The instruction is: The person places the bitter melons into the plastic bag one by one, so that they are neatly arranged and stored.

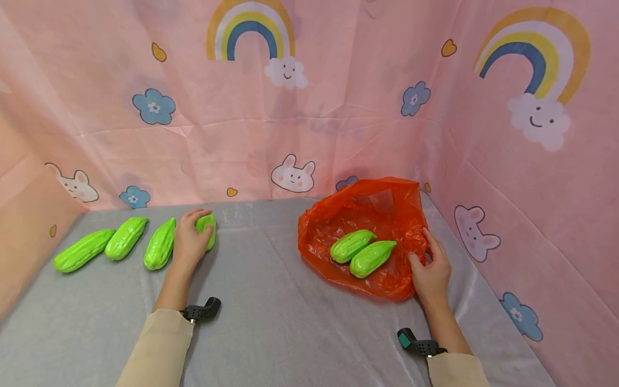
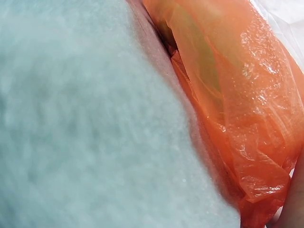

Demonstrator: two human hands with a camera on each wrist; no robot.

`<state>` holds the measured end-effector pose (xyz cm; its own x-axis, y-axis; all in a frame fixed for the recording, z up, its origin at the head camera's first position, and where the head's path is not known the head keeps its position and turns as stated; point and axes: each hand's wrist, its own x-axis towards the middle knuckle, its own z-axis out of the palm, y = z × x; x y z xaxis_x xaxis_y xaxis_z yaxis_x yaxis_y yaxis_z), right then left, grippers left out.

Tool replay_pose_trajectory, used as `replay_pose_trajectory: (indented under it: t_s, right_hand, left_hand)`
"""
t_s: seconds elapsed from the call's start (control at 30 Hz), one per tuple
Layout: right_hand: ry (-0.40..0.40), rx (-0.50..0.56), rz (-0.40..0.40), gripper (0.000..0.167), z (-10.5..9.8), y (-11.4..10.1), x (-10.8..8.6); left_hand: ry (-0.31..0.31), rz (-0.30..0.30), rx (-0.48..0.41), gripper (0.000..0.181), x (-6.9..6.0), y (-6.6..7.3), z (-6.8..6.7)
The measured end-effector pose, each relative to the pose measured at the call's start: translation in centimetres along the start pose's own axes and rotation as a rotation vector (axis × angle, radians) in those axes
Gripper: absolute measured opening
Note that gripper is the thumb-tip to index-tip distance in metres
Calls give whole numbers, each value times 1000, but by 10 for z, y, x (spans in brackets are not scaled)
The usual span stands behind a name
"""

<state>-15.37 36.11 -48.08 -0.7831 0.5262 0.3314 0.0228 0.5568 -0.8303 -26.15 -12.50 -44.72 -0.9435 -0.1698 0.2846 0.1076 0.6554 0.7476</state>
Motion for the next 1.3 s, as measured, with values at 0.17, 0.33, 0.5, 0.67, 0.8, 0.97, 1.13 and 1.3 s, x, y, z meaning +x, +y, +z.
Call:
replay_pose_trajectory:
  t_s: [0.17, 0.33, 0.5, 0.67, 0.8, 0.97, 1.13, 1.3]
  right_hand:
    - [2, 7, -1, 60, 0, 1, -1]
    - [2, -6, -3, 60, 1, 1, -1]
    - [-2, -13, -6, 60, 1, 1, -1]
    - [-2, -13, -3, 60, 2, 1, -1]
    - [-6, -4, 2, 60, 1, 1, -1]
    - [-12, 18, 4, 60, 0, 2, -1]
    - [-10, 20, 2, 60, 0, 1, -1]
    - [-1, 15, -5, 60, 0, 0, -1]
  left_hand:
    - [7, 9, -24, 36, 0, -1, 0]
    - [23, 1, -86, 37, 0, -1, 1]
    - [-15, -5, -174, 36, -2, 0, 1]
    - [-95, -9, -291, 33, -3, 1, 2]
    - [-153, -20, -350, 33, -3, 2, 5]
    - [-201, -24, -345, 33, -4, 1, 6]
    - [-209, -27, -342, 33, -4, 0, 6]
    - [-197, -42, -353, 34, -2, -2, 4]
